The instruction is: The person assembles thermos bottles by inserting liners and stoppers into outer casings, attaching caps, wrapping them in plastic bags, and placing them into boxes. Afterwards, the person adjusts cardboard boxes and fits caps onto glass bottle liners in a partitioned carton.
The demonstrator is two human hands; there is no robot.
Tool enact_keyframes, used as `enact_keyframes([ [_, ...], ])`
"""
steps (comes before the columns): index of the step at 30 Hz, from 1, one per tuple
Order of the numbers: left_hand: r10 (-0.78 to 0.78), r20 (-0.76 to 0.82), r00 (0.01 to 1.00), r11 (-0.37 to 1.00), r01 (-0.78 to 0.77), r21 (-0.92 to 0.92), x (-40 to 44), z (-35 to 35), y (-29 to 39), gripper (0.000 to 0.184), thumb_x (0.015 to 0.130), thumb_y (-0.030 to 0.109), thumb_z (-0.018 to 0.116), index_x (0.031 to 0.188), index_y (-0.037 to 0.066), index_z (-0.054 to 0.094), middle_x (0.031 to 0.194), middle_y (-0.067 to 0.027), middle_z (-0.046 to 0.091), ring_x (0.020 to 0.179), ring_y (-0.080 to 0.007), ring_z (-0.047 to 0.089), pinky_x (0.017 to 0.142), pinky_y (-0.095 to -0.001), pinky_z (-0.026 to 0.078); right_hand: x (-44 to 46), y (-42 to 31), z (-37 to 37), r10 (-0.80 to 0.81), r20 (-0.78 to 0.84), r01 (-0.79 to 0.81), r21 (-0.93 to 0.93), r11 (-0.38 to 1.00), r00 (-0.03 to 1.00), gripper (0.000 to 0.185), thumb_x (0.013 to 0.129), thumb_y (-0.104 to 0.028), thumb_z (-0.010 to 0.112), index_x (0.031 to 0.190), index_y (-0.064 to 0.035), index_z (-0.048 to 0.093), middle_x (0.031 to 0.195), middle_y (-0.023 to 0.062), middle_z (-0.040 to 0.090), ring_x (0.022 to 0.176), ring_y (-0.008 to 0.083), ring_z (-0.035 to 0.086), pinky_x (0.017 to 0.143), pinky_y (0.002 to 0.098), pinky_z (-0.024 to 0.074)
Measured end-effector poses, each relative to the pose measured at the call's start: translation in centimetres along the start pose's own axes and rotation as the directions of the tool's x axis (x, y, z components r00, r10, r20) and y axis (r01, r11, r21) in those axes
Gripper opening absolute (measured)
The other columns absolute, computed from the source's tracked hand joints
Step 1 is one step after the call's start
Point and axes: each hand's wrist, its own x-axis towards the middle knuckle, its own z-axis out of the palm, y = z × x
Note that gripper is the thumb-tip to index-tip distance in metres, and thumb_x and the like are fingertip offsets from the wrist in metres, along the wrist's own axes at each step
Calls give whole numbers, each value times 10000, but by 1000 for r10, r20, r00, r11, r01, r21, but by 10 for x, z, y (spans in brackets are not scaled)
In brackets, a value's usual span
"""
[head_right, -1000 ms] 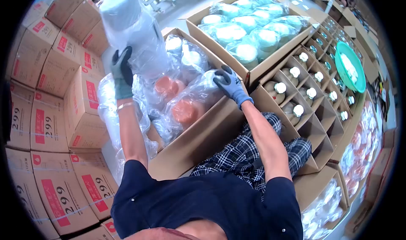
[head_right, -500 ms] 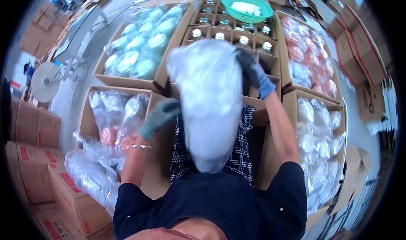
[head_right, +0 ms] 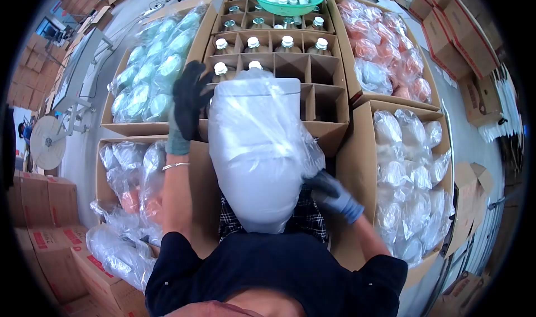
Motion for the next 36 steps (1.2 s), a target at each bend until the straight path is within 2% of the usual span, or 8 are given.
enact_keyframes([
  [6, -649, 152, 746, 760, 647, 69, -121, 12, -51, 677, 917, 323, 567, 1449, 16, 283, 1439, -123, 374, 1308, -201, 369, 1093, -304, 292, 82, -91, -97, -311, -568, 447, 113, 887, 762, 455, 1018, -299, 338, 1281, 45, 477, 1278, 152, 541, 1198, 244, 520, 1046, 349, 373],
  [15, -881, 414, 228, 352, 901, 252, -114, -44, 19, 489, 981, 347, 476, 1271, -45, 507, 1198, -129, 599, 1113, -196, 569, 951, -303, 452, 175, -168, -51, -749, -30, 660, -449, 602, 662, 324, 841, -178, 648, 1133, -42, 617, 1063, 132, 635, 1021, 288, 580, 918, 388, 444],
  [21, -321, 56, 945, 922, 325, -210, 47, -4, -50, 497, 965, 422, 458, 1234, 16, 556, 1164, -120, 618, 1072, -206, 597, 984, -374, 446, 160, -234, -23, -647, -114, 457, -616, 642, 754, 464, 754, -306, 709, 1137, -65, 606, 1026, 134, 620, 925, 317, 606, 830, 417, 477],
  [25, -431, 274, 860, 701, 510, -498, 47, 73, -28, 484, 994, 391, 397, 1181, -17, 578, 1067, -130, 640, 987, -219, 608, 909, -333, 468, 190, -192, -39, -651, 21, 592, -439, 676, 759, 366, 771, -273, 677, 1023, -8, 663, 1000, 158, 661, 957, 330, 620, 853, 402, 483],
  [29, 41, 70, 997, 999, -43, 25, 28, 27, -4, 380, 919, 229, 465, 1084, -80, 611, 1067, -142, 631, 991, -212, 603, 905, -323, 461, 214, -108, -89, -421, -131, 439, 172, 882, 897, 540, 850, -494, 572, 1016, 6, 687, 1107, 144, 637, 1094, 312, 564, 990, 435, 397],
  [31, 125, -45, 991, 904, -95, 416, 37, 47, 3, 419, 950, 262, 436, 1159, -71, 581, 1152, -155, 604, 1079, -222, 570, 972, -334, 425, 217, -133, -82, -618, -78, 623, 94, 777, 783, 583, 845, -535, 547, 1021, 3, 688, 1107, 147, 634, 1109, 309, 554, 998, 438, 387],
  [33, -249, -50, 967, 960, 239, -144, 38, 73, -16, 463, 1005, 293, 363, 1285, -53, 489, 1261, -171, 551, 1197, -226, 495, 1046, -350, 353, 218, -169, -81, -777, 182, 798, -112, 593, 603, 608, 847, -551, 518, 1072, -7, 669, 1127, 146, 625, 1132, 291, 543, 996, 433, 393],
  [36, -23, 34, 999, 946, 11, 324, 19, 34, -16, 539, 1005, 394, 334, 1332, -17, 457, 1276, -176, 541, 1216, -251, 483, 1054, -348, 338, 225, -132, -106, -577, 22, 554, -311, 773, 817, 560, 824, -482, 586, 1149, -28, 634, 1174, 142, 607, 1161, 292, 522, 1015, 432, 375],
])
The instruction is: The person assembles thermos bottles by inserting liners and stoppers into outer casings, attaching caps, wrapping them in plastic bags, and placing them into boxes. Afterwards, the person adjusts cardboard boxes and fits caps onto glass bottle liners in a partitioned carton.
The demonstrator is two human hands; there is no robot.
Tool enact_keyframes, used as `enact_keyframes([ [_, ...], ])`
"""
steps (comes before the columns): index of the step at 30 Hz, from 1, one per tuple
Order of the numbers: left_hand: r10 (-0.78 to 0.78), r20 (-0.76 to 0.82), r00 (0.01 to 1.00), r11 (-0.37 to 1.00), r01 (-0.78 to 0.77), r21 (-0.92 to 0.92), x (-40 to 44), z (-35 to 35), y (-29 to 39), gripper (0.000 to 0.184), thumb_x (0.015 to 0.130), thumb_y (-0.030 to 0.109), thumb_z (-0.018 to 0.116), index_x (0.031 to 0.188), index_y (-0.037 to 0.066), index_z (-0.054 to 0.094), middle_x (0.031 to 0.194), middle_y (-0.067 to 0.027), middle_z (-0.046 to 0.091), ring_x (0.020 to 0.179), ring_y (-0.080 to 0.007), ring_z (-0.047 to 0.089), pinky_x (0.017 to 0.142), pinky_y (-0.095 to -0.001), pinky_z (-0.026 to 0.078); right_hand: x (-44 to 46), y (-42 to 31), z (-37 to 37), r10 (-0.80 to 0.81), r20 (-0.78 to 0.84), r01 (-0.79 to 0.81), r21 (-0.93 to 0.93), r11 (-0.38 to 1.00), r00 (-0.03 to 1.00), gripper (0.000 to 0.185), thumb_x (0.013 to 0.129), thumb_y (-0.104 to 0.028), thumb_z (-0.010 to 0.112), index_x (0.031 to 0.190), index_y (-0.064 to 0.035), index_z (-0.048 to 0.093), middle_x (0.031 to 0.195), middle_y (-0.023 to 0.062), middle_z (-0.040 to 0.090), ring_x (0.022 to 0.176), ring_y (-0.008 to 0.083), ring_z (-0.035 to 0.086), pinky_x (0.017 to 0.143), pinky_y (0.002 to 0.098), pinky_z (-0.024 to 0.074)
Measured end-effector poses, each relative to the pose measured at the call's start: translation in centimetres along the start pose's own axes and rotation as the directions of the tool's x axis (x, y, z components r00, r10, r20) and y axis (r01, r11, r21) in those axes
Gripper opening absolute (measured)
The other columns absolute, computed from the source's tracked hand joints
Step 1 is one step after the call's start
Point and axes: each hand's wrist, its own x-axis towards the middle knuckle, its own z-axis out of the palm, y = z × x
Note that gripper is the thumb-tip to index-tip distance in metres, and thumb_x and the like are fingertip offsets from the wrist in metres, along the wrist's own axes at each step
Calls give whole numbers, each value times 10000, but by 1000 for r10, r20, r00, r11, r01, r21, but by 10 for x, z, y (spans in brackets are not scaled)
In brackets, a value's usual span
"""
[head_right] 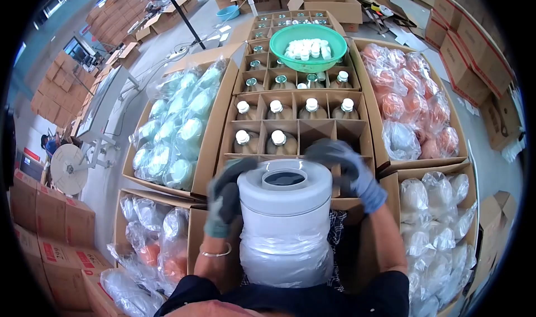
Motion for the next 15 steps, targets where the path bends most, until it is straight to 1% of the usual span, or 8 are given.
enact_keyframes([
  [1, 28, -41, 999, 981, -35, -189, 2, -1, 3, 526, 996, 393, 363, 1315, -11, 473, 1244, -161, 558, 1176, -239, 505, 1026, -347, 361, -15, 24, -8, 241, -96, -250, -102, 963, 966, 554, 801, -453, 630, 1163, -34, 626, 1191, 138, 601, 1172, 294, 514, 1019, 436, 370],
  [3, 84, -123, 989, 833, -137, -536, 7, -3, 9, 501, 978, 390, 420, 1280, 0, 505, 1179, -132, 592, 1095, -215, 550, 972, -345, 408, -17, 18, -8, 104, -121, -88, 133, 987, 987, 551, 714, -315, 738, 1170, -30, 619, 1216, 125, 595, 1189, 290, 508, 1021, 417, 385],
  [4, 55, -135, 989, 922, -102, -374, 20, 21, 15, 474, 975, 371, 436, 1256, 0, 520, 1144, -113, 603, 1036, -194, 571, 929, -340, 438, 1, -18, 0, -46, -75, 62, 238, 969, 996, 558, 699, -295, 746, 1171, -26, 618, 1217, 127, 595, 1192, 286, 507, 1021, 413, 389],
  [7, -119, -18, 993, 973, 113, -200, 9, 12, -17, 489, 946, 340, 510, 1289, -8, 486, 1195, -118, 581, 1052, -183, 563, 930, -350, 439, 7, -16, -3, -154, 131, 146, 74, 987, 979, 671, 620, -328, 780, 1187, -11, 610, 1235, 162, 580, 1207, 293, 503, 1040, 408, 367],
  [9, -141, -4, 990, 982, 139, -124, 4, -15, -11, 620, 910, 425, 537, 1332, -19, 444, 1271, -152, 539, 1160, -219, 511, 1005, -364, 377, -5, 3, -10, 167, -3, -167, 79, 983, 986, 713, 578, -351, 790, 1180, -11, 617, 1237, 167, 579, 1207, 295, 505, 1043, 422, 358],
  [12, -94, 53, 994, 980, 102, -171, 18, 2, 0, 809, 840, 554, 576, 1362, -39, 403, 1326, -183, 503, 1247, -260, 463, 1068, -376, 318, 17, -7, 3, -196, 9, 185, 278, 942, 981, 631, 622, -328, 738, 1134, 25, 626, 1147, 157, 626, 1082, 292, 582, 1019, 417, 378],
  [13, 47, 122, 991, 988, -28, -153, 28, 8, 11, 675, 902, 429, 536, 1359, -49, 399, 1311, -168, 510, 1234, -250, 476, 1045, -367, 358, 18, -19, 18, -292, 24, 265, 356, 896, 956, 608, 652, -331, 714, 1126, 39, 621, 1103, 156, 648, 1030, 295, 612, 1008, 416, 388],
  [15, 191, 86, 978, 965, -171, -197, 51, 13, -2, 535, 959, 300, 501, 1345, -60, 410, 1288, -145, 528, 1205, -227, 496, 1012, -347, 401, 27, 33, 30, -284, -249, 220, -256, 941, 926, 572, 759, -321, 676, 1198, 27, 562, 1076, 140, 647, 1011, 257, 607, 944, 351, 431],
])
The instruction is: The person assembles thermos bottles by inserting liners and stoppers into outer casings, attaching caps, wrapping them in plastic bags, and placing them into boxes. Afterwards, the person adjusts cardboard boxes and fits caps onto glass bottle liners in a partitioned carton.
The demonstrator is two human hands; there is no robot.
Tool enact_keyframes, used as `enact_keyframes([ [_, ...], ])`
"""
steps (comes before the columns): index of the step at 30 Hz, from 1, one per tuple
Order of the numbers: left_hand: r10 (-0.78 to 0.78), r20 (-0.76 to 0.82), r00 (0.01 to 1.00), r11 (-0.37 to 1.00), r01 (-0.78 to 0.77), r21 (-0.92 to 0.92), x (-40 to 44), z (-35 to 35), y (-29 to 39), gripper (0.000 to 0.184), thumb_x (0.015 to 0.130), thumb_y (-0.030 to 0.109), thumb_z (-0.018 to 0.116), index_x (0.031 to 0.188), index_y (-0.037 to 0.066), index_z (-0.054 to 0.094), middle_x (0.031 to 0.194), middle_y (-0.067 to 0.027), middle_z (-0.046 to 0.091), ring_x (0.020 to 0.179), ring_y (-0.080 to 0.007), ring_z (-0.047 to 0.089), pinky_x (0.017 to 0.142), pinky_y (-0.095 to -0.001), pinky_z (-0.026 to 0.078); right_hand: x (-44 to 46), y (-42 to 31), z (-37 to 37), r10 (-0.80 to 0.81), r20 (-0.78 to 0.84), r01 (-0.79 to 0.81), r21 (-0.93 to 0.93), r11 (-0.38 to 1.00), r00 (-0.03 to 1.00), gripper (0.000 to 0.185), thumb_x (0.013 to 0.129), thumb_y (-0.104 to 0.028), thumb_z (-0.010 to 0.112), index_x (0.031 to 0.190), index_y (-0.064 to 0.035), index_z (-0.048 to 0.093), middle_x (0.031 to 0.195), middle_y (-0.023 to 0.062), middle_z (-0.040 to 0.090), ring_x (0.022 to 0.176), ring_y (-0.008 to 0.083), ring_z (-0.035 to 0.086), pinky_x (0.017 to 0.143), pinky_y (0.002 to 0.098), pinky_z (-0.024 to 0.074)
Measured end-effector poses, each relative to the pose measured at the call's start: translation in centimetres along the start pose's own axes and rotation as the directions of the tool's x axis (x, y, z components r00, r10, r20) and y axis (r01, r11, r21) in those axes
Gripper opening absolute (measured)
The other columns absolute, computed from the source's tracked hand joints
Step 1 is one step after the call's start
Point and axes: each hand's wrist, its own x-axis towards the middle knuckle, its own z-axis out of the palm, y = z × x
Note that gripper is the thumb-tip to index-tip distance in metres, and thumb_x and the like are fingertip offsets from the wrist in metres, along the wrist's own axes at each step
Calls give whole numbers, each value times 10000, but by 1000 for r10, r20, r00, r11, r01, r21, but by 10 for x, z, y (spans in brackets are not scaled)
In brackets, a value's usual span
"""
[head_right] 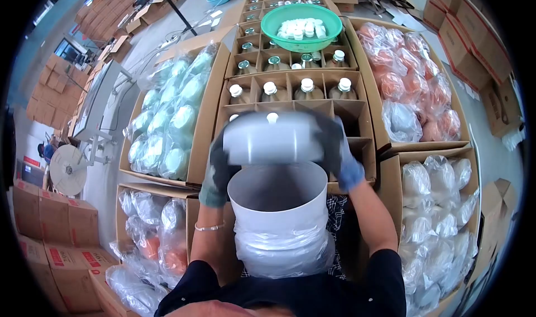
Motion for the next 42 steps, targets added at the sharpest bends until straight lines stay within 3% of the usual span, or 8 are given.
enact_keyframes([
  [5, -278, -402, 872, 958, 224, -177, 55, 5, -69, 392, 799, 97, 674, 1148, -51, 576, 1017, -76, 642, 891, -143, 585, 821, -294, 467, 21, 88, 31, 447, -261, -366, 305, 879, 856, 445, 879, -290, 602, 1263, -77, 530, 1133, 97, 593, 1046, 229, 568, 899, 354, 455],
  [6, -243, -483, 841, 969, 195, -149, 59, 8, -87, 330, 803, 89, 670, 1095, -50, 600, 967, -69, 652, 838, -139, 586, 772, -293, 478, 37, 70, 25, 16, -253, -127, -429, 894, 967, 487, 848, -353, 630, 1254, -98, 544, 1063, 126, 623, 988, 269, 601, 872, 359, 471],
  [9, -215, -590, 778, 923, 359, 138, 57, 21, -129, 296, 798, 66, 680, 1064, -35, 602, 955, -95, 646, 811, -153, 599, 716, -271, 489, 25, 60, 30, 71, 133, 6, -503, 864, 989, 527, 810, -430, 638, 1226, -116, 561, 922, 148, 635, 833, 324, 626, 801, 388, 502],
  [13, -312, -707, 635, 946, 280, -166, 43, 28, -145, 393, 862, 169, 623, 1198, -11, 532, 1075, -146, 624, 945, -237, 637, 763, -357, 555, 0, 149, 20, 805, 351, -871, 71, 486, 478, 547, 805, -536, 617, 1110, -81, 611, 922, 150, 676, 800, 304, 665, 711, 371, 529],
  [23, -493, -516, 701, 824, 185, -536, 42, 34, -148, 445, 909, 259, 548, 1274, 18, 470, 1199, -164, 564, 1071, -295, 587, 845, -476, 526, -77, 376, 7, 616, -167, -561, -639, 527, 770, 657, 736, -316, 723, 1298, -160, 420, 1176, 221, 539, 1101, 414, 529, 919, 473, 441],
  [34, -147, 320, 936, 195, 345, -918, 96, 86, -155, 596, 969, 449, 368, 1414, 58, 298, 1315, -151, 455, 1216, -328, 470, 997, -500, 430, 54, -24, -120, -378, 418, 561, -665, 493, 826, 425, 736, -284, 676, 1064, -29, 587, 1125, 136, 584, 994, 325, 572, 811, 456, 500],
  [38, -33, -25, 999, 927, 22, -373, 82, 72, -140, 536, 928, 368, 467, 1335, 25, 404, 1256, -133, 499, 1148, -315, 495, 978, -455, 430, 59, -76, -123, -422, 574, 691, -402, 601, 702, 405, 778, -341, 612, 1122, -126, 598, 1248, 109, 521, 1139, 331, 513, 940, 504, 440],
  [42, 350, -227, 909, 834, -191, 518, 40, 55, -103, 500, 876, 246, 615, 1285, 1, 467, 1283, -137, 523, 1162, -285, 500, 1005, -397, 409, 65, -78, -111, -153, 88, 175, -358, 917, 984, 664, 803, -222, 684, 1392, -92, 408, 1389, 166, 399, 1255, 316, 433, 1056, 430, 355],
])
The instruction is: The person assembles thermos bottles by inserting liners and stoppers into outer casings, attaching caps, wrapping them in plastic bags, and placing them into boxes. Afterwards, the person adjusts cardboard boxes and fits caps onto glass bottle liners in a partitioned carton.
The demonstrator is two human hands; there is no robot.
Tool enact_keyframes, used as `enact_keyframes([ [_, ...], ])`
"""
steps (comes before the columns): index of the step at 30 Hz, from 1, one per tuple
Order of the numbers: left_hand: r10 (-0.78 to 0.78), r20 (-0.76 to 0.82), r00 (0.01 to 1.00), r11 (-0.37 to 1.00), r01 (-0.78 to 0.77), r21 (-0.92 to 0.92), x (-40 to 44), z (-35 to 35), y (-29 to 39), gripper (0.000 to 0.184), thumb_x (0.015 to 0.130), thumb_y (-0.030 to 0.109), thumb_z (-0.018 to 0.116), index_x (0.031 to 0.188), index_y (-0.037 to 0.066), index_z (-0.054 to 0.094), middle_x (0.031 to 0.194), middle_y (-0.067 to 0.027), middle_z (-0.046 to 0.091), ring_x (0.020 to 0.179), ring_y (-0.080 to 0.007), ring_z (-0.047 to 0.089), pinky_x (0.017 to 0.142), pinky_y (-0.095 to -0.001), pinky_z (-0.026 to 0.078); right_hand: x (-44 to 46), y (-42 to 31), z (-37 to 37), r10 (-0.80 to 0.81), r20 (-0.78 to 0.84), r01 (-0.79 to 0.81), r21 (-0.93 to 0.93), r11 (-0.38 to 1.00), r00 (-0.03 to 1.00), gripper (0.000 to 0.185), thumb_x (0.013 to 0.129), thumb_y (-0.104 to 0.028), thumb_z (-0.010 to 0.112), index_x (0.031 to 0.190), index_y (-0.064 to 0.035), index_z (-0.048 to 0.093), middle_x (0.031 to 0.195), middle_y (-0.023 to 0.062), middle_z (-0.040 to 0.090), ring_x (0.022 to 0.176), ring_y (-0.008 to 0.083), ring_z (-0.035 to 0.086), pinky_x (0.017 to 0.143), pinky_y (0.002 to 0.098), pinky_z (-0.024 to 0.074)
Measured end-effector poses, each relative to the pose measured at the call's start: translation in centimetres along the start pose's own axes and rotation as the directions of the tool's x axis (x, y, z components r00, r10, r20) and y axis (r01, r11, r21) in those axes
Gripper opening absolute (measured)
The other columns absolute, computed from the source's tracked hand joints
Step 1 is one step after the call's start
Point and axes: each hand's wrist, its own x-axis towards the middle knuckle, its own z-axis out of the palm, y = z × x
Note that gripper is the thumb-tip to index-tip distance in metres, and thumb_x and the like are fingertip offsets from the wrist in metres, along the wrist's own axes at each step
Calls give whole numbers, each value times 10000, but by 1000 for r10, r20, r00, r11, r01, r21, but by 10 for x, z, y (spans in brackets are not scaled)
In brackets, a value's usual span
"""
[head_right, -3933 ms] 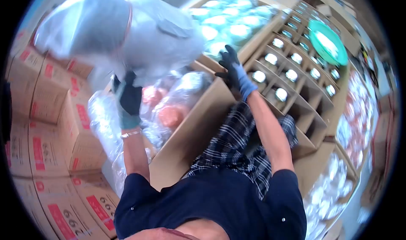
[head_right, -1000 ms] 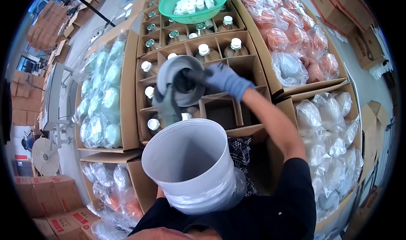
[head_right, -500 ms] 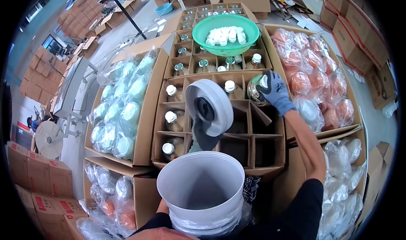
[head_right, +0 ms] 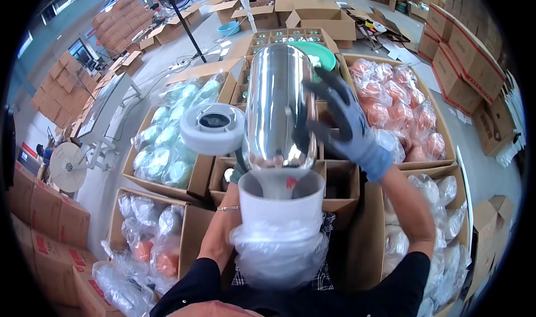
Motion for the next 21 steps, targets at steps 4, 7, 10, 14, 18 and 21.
enact_keyframes([
  [4, -183, 410, 893, 936, 286, -204, -69, -77, -8, 448, 938, 208, 559, 1320, 3, 444, 1321, -109, 495, 1187, -206, 479, 1023, -338, 399, -43, 2, 56, 480, 203, -432, 792, 432, 853, 933, 759, -285, 732, 1486, -97, 178, 1459, 100, 304, 1309, 214, 332, 1077, 352, 316],
  [7, -362, 492, 792, 526, 609, -594, -109, -102, 16, 357, 993, 203, 474, 1312, 43, 468, 1280, -64, 510, 1148, -135, 496, 1018, -280, 401, -66, -25, 74, 418, 276, -431, 835, 342, 866, 931, 697, -316, 738, 1449, -75, 245, 1401, 96, 351, 1245, 194, 394, 1036, 317, 367],
  [10, -375, 481, 792, 737, 570, -363, -126, -124, 38, 297, 992, 141, 439, 1259, 16, 479, 1199, -67, 533, 1095, -161, 509, 989, -278, 413, -81, -42, 86, 425, 339, -467, 850, 242, 839, 783, 727, -274, 713, 1383, -64, 339, 1335, 81, 424, 1187, 173, 449, 992, 296, 406],
  [14, -364, 553, 749, 322, 659, -680, -124, -125, 42, 341, 998, 216, 436, 1284, 35, 482, 1240, -75, 529, 1134, -166, 512, 1013, -308, 414, -75, -47, 86, 352, 501, -559, 825, 82, 791, 526, 811, -261, 677, 1256, -56, 486, 1207, 43, 543, 1132, 153, 504, 944, 297, 447],
  [18, -430, 575, 697, -197, 548, -813, -86, -138, 72, 561, 937, 418, 490, 1341, 35, 414, 1286, -146, 512, 1176, -245, 529, 1012, -403, 431, -59, -55, 77, 210, 685, -694, 719, -38, 698, 395, 836, -253, 675, 1162, -48, 585, 1159, 24, 582, 1090, 137, 531, 939, 291, 448],
  [21, -609, 294, 737, 143, 467, -873, -62, -157, 68, 508, 947, 346, 511, 1336, 31, 425, 1285, -140, 513, 1163, -258, 536, 973, -398, 467, -43, -52, 74, 44, 761, -751, 627, 207, 648, 408, 825, -248, 672, 1160, -37, 571, 1123, 50, 611, 1059, 137, 551, 917, 297, 438],
])
